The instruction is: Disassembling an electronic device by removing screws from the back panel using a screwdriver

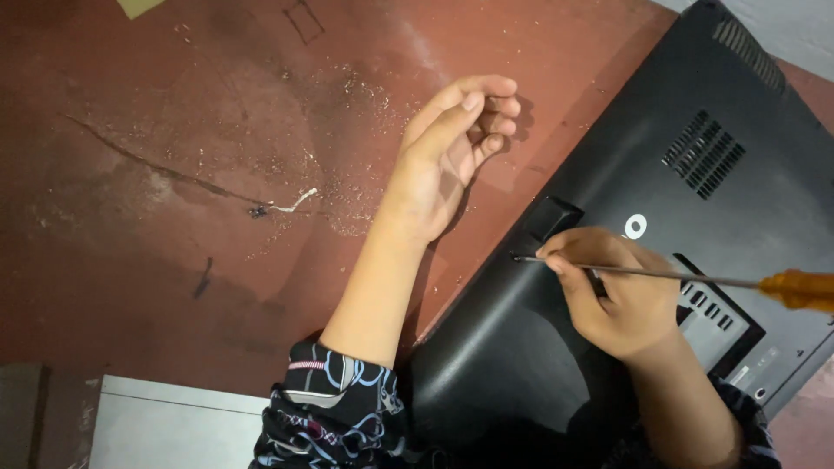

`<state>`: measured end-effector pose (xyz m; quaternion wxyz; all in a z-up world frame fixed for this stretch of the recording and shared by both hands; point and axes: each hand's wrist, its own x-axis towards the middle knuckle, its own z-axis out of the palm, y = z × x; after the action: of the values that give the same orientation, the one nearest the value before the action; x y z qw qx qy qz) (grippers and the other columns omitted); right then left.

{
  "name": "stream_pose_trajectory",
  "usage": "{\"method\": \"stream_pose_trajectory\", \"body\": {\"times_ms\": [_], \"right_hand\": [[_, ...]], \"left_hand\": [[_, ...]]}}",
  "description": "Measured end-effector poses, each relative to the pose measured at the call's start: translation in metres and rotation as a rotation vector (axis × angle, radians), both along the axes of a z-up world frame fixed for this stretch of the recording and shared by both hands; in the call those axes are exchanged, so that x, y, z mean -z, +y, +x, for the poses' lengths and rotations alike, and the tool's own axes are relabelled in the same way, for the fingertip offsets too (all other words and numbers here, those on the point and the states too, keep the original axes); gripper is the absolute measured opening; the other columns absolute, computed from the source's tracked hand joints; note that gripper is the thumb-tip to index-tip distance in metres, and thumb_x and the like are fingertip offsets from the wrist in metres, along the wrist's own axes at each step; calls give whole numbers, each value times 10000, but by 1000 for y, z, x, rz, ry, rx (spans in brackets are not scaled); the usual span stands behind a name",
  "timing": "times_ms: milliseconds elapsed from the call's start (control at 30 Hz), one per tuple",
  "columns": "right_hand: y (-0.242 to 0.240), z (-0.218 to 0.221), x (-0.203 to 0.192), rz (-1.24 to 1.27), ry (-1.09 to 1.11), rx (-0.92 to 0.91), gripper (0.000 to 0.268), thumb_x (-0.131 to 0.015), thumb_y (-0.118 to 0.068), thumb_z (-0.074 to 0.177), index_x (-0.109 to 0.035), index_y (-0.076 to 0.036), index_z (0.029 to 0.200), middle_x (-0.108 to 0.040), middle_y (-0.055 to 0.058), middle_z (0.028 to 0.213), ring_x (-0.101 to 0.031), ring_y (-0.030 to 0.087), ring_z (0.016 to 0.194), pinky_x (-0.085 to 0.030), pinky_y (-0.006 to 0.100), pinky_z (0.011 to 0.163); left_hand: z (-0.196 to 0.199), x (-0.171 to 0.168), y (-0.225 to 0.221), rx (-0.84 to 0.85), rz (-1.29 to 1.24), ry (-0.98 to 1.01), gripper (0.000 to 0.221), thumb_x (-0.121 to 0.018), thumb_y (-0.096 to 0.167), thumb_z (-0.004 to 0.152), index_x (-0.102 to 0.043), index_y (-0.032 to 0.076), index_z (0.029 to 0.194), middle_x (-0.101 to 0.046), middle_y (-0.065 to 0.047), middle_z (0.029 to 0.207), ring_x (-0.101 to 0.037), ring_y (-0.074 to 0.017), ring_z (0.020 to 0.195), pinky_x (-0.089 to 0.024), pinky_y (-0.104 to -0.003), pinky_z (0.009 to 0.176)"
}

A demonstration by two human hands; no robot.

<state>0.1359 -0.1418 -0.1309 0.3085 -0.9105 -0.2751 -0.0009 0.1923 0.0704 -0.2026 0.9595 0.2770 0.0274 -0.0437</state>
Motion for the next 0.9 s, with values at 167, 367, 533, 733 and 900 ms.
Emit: {"method": "stream_pose_trajectory", "body": {"times_ms": [167,367,533,733,900], "right_hand": [[11,4,-10,44,26,-116,189,-603,-82,1016,-658,-21,845,-752,105,916,-747,244,841,-572,336,791],[11,4,-9,15,-30,-147,210,-625,-110,1020,-664,-40,826,-757,89,930,-728,225,816,-570,319,726],[14,3,-9,7,-7,-140,183,-648,-83,1011,-669,-65,830,-756,56,934,-718,202,851,-547,302,795],[16,5,-8,24,-34,-152,194,-663,-79,1008,-676,-56,816,-751,60,920,-716,214,842,-553,314,797],[19,5,-11,118,3,-143,176,-733,-12,963,-657,-56,811,-742,93,954,-717,225,859,-571,325,832]], "left_hand": [[1,2,-3,-16,24,22,277,-640,233,1023,-678,18,1191,-704,-97,1073,-653,-154,945,-497,-247,839],[1,4,-4,-25,48,-1,256,-638,199,1026,-692,16,1198,-715,-96,1073,-663,-160,950,-503,-256,842],[3,9,-7,-18,30,1,266,-638,193,1028,-684,6,1211,-717,-100,1075,-662,-148,949,-508,-242,834],[2,3,-5,-9,72,10,257,-634,203,1026,-693,26,1202,-718,-84,1076,-659,-140,952,-509,-242,845],[-3,-6,-3,18,248,-171,202,-682,282,1029,-702,132,1164,-728,-17,1120,-653,-75,1039,-477,-216,922]]}}
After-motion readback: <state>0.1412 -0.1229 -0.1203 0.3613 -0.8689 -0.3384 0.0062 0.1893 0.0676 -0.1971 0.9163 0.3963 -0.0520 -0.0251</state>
